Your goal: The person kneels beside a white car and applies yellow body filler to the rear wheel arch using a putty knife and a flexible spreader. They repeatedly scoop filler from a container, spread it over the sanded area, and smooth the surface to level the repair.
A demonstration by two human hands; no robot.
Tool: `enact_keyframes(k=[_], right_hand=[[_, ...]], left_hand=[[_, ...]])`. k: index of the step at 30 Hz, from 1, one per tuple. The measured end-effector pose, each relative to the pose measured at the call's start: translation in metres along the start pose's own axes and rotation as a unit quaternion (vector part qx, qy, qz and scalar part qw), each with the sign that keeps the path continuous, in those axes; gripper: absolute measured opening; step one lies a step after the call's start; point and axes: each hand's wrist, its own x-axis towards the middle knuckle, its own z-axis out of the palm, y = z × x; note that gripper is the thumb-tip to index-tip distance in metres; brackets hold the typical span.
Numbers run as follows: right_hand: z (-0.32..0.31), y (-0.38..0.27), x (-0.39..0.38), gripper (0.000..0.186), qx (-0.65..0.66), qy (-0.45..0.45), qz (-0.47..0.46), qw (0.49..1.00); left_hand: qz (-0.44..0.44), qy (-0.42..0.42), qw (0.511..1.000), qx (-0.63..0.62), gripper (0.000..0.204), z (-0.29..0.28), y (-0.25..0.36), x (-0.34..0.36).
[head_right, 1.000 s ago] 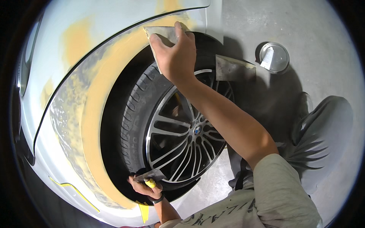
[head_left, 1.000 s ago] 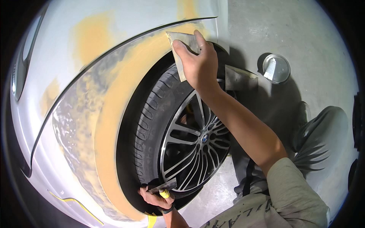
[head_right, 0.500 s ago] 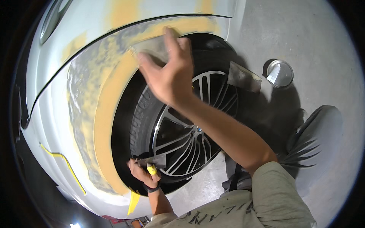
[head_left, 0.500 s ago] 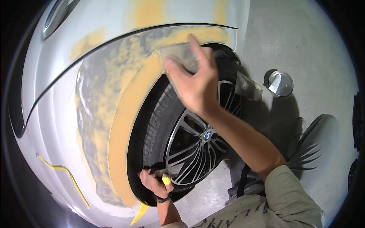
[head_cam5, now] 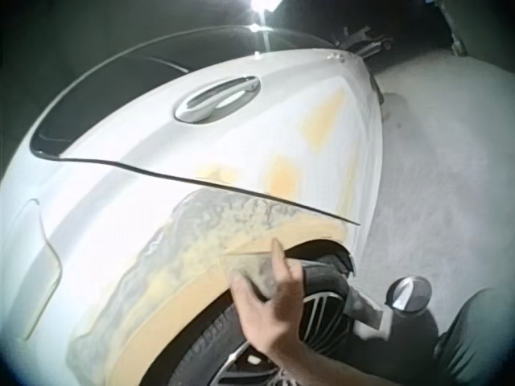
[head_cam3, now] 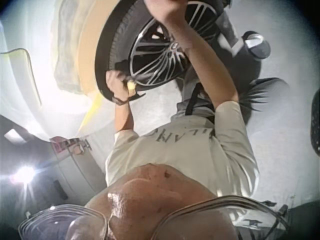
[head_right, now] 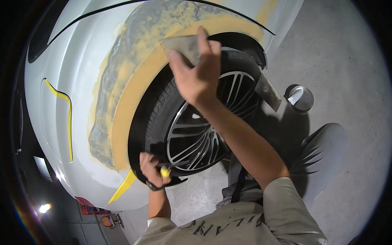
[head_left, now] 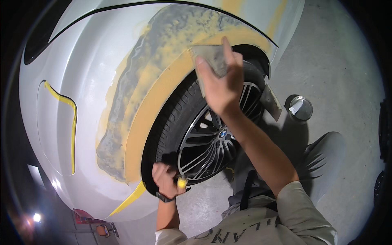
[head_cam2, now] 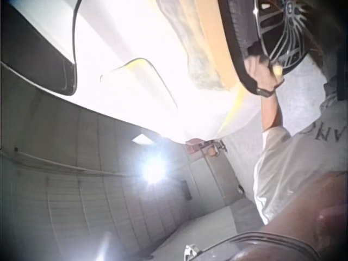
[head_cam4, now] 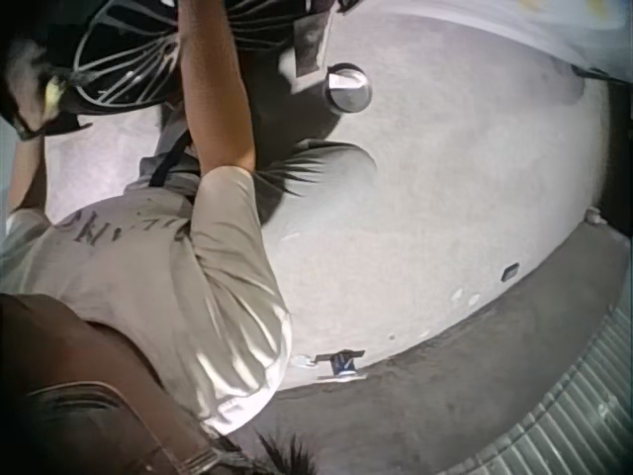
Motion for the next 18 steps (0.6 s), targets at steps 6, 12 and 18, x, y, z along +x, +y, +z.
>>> enact_keyframes(k=[6,12,18], right_hand=[[0.001,0.0,0.007,0.082,0.021,0.034,-0.003,0.999],[0.018,-0.022,-0.052,0.087,0.033,-0.047,-0.177,0.983],[0.01,-0.013,-0.03,0.08,0.004,0.034,-0.089,0.995]], left_hand=[[-0.124,0.147,0.976,0.104,0.046,-0.093,0.017,-0.047],[-0.072,0.348,0.919,0.171,0.083,-0.205,-0.072,-0.096],[-0.188,0.403,0.877,0.184,0.067,-0.275,-0.126,-0.125]])
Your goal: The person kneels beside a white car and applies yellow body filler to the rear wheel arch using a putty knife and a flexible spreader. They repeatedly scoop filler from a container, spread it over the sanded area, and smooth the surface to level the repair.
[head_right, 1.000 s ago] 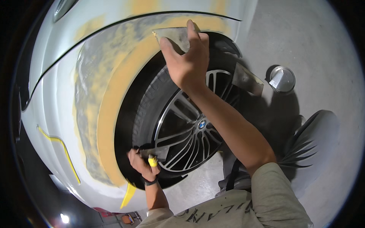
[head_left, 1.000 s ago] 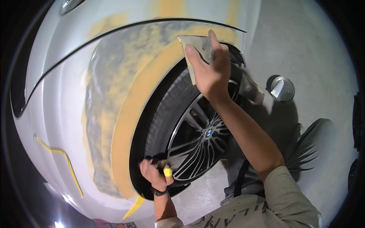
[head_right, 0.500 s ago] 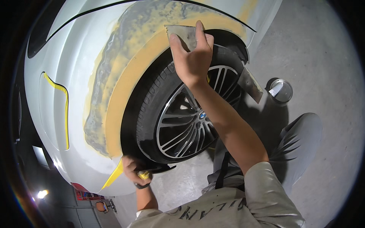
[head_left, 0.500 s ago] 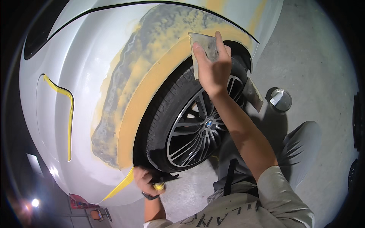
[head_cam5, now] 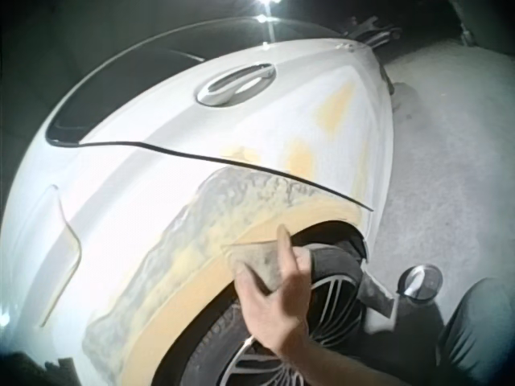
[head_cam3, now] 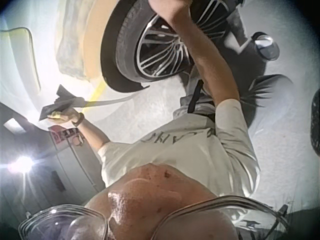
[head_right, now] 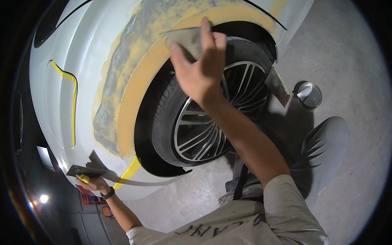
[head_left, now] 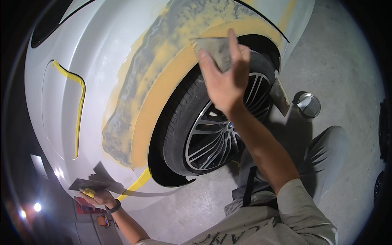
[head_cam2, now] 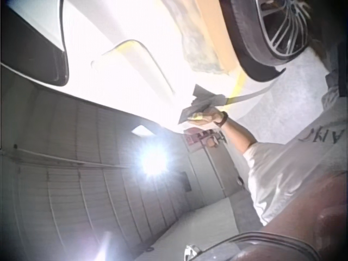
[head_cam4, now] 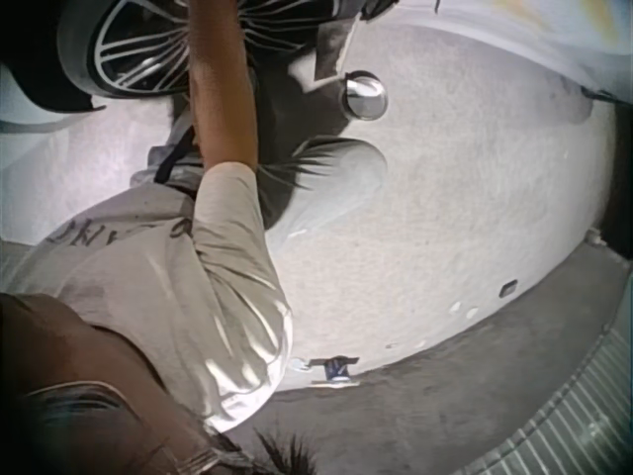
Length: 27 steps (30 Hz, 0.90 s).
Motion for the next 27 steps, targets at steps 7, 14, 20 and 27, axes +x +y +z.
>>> enact_keyframes(k=[7,14,20,27], right_hand=[[0.009,-0.01,-0.022,0.084,0.039,-0.014,-0.128,0.991],[0.01,-0.02,-0.055,0.092,0.053,-0.081,-0.177,0.979],[0.012,0.004,-0.024,0.087,-0.002,-0.014,-0.087,0.996],[0.016,-0.034,-0.076,0.09,0.058,-0.105,-0.189,0.975]], left_hand=[[-0.01,-0.077,0.996,-0.045,0.052,0.019,0.015,0.008],[-0.036,-0.047,0.996,-0.073,0.047,0.018,0.014,0.004],[-0.031,-0.112,0.982,-0.149,0.044,0.015,0.012,0.007],[0.097,-0.067,0.992,0.032,0.044,0.03,0.035,0.004]])
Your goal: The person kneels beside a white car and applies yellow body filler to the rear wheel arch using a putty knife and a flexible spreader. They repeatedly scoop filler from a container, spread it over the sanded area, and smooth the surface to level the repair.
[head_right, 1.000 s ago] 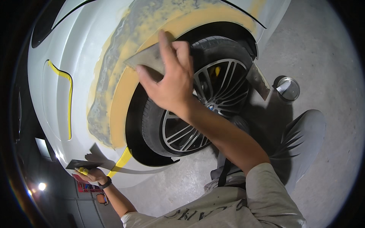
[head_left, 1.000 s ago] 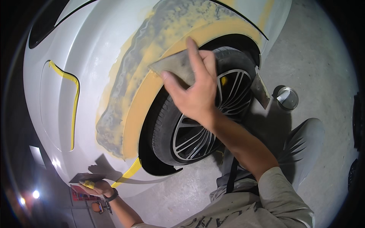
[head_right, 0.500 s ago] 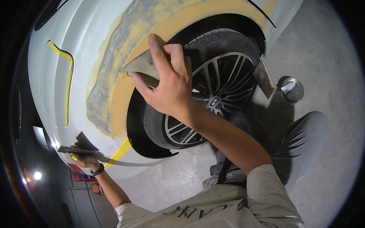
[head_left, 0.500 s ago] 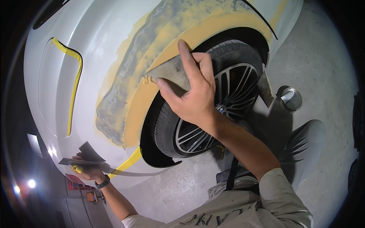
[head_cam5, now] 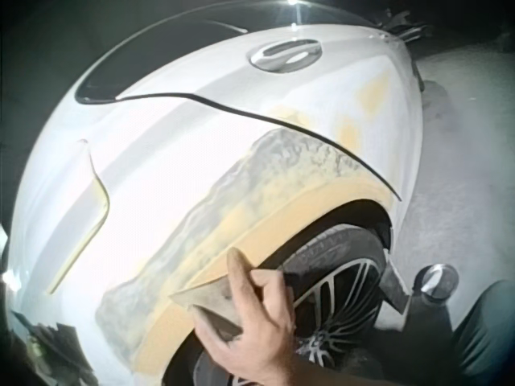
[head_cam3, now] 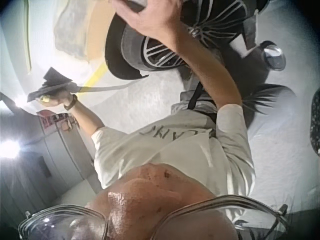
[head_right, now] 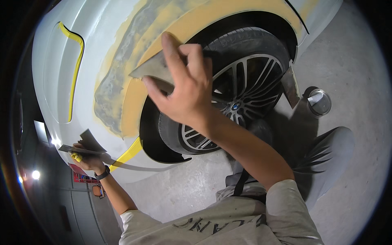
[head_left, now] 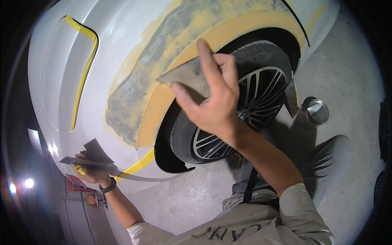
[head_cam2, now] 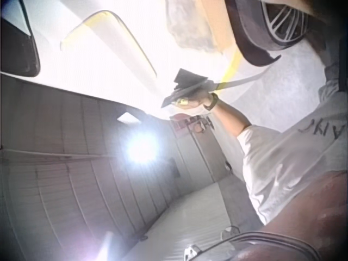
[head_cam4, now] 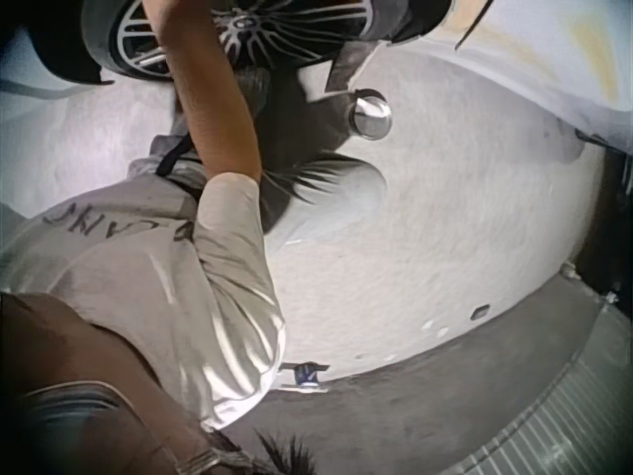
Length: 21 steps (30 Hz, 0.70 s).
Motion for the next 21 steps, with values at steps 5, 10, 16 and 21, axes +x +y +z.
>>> enact_keyframes(k=[5,10,16,21], right_hand=[[-0.009,-0.002,0.003,0.089,0.006,-0.016,-0.026,1.0],[-0.013,0.026,0.022,0.086,-0.012,0.083,-0.032,0.996],[0.001,-0.022,-0.016,0.088,-0.006,-0.053,-0.041,0.998],[0.001,-0.021,-0.016,0.091,0.02,-0.049,-0.044,0.998]], left_hand=[[-0.103,-0.04,0.983,-0.149,0.047,-0.001,0.007,0.004],[-0.084,-0.058,0.986,-0.135,0.041,0.003,0.017,0.006],[-0.073,-0.041,0.986,-0.146,0.038,0.011,0.03,0.01],[-0.09,-0.027,0.987,-0.133,0.036,0.009,0.029,0.009]])
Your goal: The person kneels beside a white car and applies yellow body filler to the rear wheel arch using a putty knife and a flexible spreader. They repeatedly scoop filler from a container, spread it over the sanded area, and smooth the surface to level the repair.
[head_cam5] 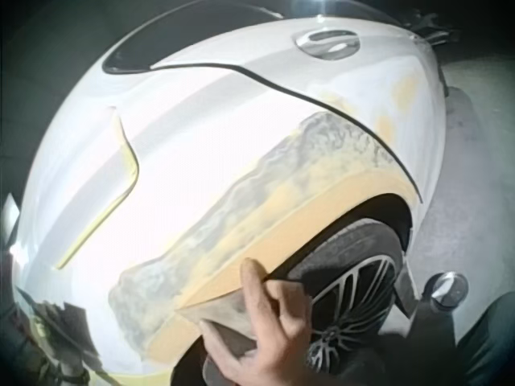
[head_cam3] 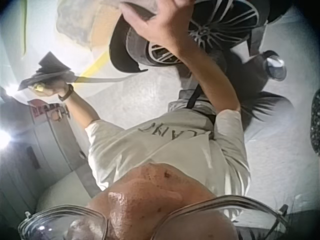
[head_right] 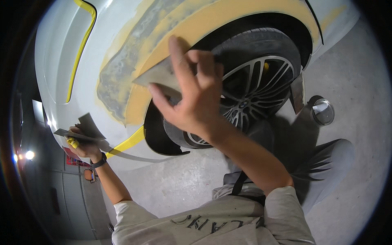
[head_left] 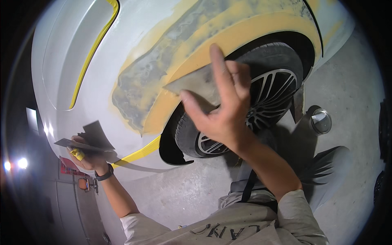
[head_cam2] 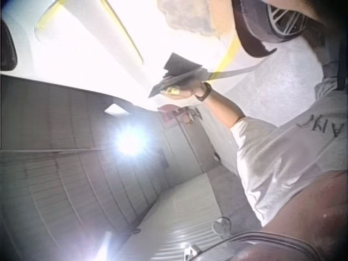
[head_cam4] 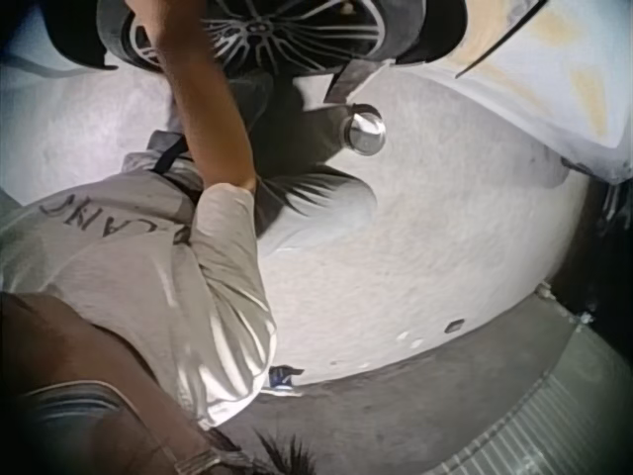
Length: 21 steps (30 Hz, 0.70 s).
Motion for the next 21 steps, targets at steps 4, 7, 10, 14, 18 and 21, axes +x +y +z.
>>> enact_keyframes(k=[4,7,10,14,18,21], right_hand=[[0.001,0.015,0.01,0.088,-0.058,0.049,0.046,0.996],[0.004,-0.005,-0.003,0.086,-0.03,-0.036,0.021,0.999],[0.006,-0.026,-0.018,0.086,-0.023,-0.078,-0.08,0.993],[0.006,-0.016,-0.013,0.093,-0.016,-0.032,-0.004,0.999],[0.007,-0.008,-0.009,0.093,-0.043,-0.016,0.02,0.999],[0.01,-0.028,-0.022,0.087,-0.032,-0.093,-0.019,0.995]], left_hand=[[-0.003,-0.014,0.999,-0.05,0.033,-0.001,-0.002,-0.001],[-0.005,-0.014,1.0,-0.009,0.03,0.001,0.0,-0.001],[0.016,-0.009,1.0,0.003,0.032,0.001,0.002,0.0],[0.036,-0.039,0.996,0.069,0.033,-0.003,0.003,0.0],[0.018,-0.039,0.999,0.007,0.034,-0.002,0.003,0.0],[0.035,-0.027,0.997,0.066,0.035,0.0,0.004,-0.001]])
